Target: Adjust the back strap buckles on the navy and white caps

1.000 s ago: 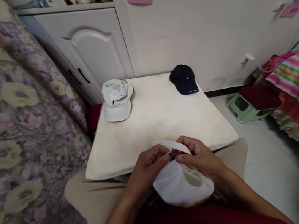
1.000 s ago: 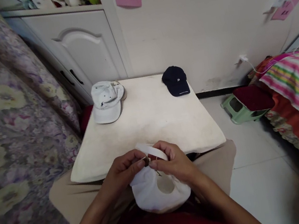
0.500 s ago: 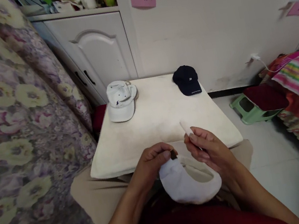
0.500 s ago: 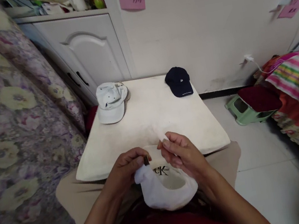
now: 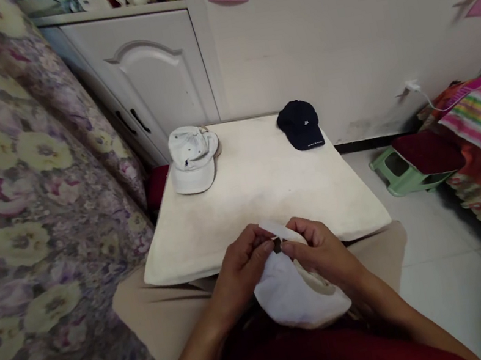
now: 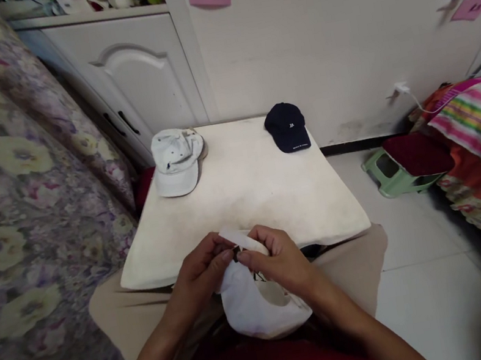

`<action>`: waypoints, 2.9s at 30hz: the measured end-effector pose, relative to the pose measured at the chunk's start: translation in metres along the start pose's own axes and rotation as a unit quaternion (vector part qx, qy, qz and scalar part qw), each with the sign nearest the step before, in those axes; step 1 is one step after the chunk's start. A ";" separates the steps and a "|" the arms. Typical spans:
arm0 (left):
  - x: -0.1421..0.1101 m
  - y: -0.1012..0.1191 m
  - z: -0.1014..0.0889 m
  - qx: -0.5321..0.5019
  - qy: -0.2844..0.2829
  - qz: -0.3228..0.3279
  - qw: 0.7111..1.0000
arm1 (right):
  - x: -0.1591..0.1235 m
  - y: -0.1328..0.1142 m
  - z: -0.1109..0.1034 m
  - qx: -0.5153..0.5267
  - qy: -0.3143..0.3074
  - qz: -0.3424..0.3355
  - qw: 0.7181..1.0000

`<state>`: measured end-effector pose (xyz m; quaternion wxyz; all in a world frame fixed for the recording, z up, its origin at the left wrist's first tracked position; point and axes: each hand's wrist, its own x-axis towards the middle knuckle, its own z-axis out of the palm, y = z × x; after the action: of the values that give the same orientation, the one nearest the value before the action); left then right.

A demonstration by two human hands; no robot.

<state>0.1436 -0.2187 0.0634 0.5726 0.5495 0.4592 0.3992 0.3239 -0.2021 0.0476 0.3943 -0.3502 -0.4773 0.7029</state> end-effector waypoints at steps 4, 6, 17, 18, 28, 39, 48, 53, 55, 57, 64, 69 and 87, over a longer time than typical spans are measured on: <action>-0.006 -0.003 0.009 0.116 0.040 0.060 0.991 | 0.000 0.005 0.000 0.016 -0.003 0.002 1.000; -0.009 -0.003 0.010 0.154 0.039 0.083 0.984 | 0.000 0.006 -0.001 0.028 -0.008 0.003 1.000; -0.012 0.001 0.008 0.129 0.034 0.052 0.990 | 0.000 0.006 -0.002 -0.003 0.005 -0.022 1.000; -0.012 0.000 0.008 0.131 0.031 0.047 0.990 | 0.000 0.005 -0.002 -0.010 0.007 -0.020 1.000; -0.014 -0.010 0.008 0.038 0.041 0.038 0.998 | 0.000 0.012 -0.002 0.059 0.003 -0.049 0.997; -0.011 -0.019 0.006 -0.097 0.057 0.012 0.994 | -0.001 -0.016 -0.015 -0.108 0.042 -0.062 0.991; -0.013 -0.014 0.001 -0.061 0.079 0.023 0.995 | 0.001 -0.039 -0.012 -0.175 0.018 -0.052 0.983; -0.012 -0.015 0.000 -0.010 0.090 0.044 0.995 | 0.000 -0.030 -0.010 -0.155 0.036 -0.033 0.987; -0.012 -0.015 0.001 -0.008 0.089 0.046 0.995 | 0.000 -0.028 -0.010 -0.139 0.041 -0.031 0.989; -0.012 -0.015 0.001 -0.010 0.089 0.045 0.995 | 0.001 -0.027 -0.010 -0.135 0.045 -0.034 0.989; -0.012 -0.016 0.002 -0.008 0.090 0.023 0.996 | 0.001 -0.026 -0.010 -0.141 0.041 -0.037 0.988; -0.011 -0.019 0.001 -0.012 0.084 0.015 0.996 | 0.000 -0.025 -0.011 -0.143 0.030 -0.025 0.989; -0.011 -0.019 0.001 0.018 0.069 0.012 0.997 | 0.005 -0.028 -0.021 -0.144 -0.038 0.008 0.989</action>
<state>0.1406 -0.2304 0.0458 0.5248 0.5360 0.4985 0.4345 0.3454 -0.1828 0.0670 0.3155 -0.3799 -0.5851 0.6432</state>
